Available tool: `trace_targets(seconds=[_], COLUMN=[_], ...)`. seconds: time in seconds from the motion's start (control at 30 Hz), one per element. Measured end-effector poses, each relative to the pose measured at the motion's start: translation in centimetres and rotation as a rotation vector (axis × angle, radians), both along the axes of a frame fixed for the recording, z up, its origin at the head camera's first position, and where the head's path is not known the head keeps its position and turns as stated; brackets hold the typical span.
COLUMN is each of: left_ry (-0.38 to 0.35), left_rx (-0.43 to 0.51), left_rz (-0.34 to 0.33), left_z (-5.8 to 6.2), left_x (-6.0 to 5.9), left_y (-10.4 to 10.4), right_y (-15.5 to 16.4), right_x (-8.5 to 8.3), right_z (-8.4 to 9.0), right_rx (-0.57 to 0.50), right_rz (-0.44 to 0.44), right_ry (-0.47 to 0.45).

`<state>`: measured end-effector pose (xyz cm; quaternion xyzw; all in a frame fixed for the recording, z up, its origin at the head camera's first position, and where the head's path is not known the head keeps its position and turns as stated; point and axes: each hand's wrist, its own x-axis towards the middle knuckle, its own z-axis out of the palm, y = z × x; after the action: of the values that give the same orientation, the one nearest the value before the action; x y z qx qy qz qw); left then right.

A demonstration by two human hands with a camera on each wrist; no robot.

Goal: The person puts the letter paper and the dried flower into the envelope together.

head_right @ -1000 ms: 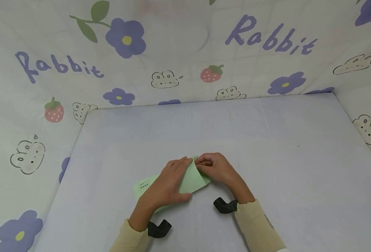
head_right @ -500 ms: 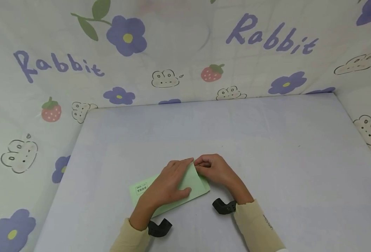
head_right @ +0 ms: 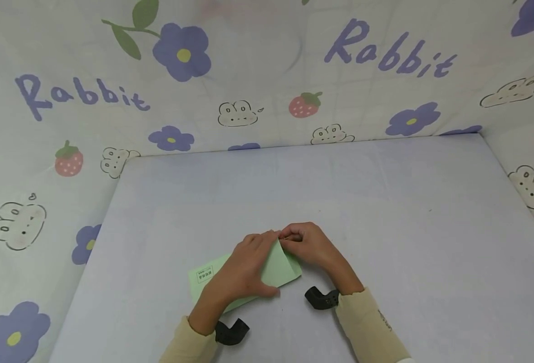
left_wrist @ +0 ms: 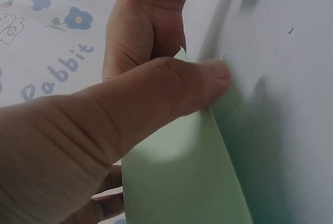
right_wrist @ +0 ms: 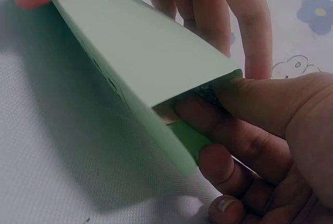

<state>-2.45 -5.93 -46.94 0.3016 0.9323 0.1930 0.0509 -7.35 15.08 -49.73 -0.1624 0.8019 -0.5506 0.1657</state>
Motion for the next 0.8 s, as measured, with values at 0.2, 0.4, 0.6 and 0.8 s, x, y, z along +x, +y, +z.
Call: trace_targets(seconds=[0.2,0.4,0.6,0.8], left_ry=[0.042,0.044,0.056,0.057], left_rx=[-0.02,-0.007,-0.013,-0.01], left_rz=[0.0,-0.002,-0.003,-0.002], left_z=[0.0,0.09,0.2,0.21], left_x=[0.01,-0.08,-0.16,-0.24], left_y=[0.09,0.15,0.2,0.25], right_y=[-0.14,-0.2,-0.24,-0.16], right_x=[-0.06,-0.07,0.02,0.01], right_z=[-0.11,-0.25,-0.05,-0.07], right_rx=[0.003,-0.007,-0.004,-0.005], right_rz=[0.021,0.047,0.052,0.061], right_ry=[0.003,0.02,0.029,0.031])
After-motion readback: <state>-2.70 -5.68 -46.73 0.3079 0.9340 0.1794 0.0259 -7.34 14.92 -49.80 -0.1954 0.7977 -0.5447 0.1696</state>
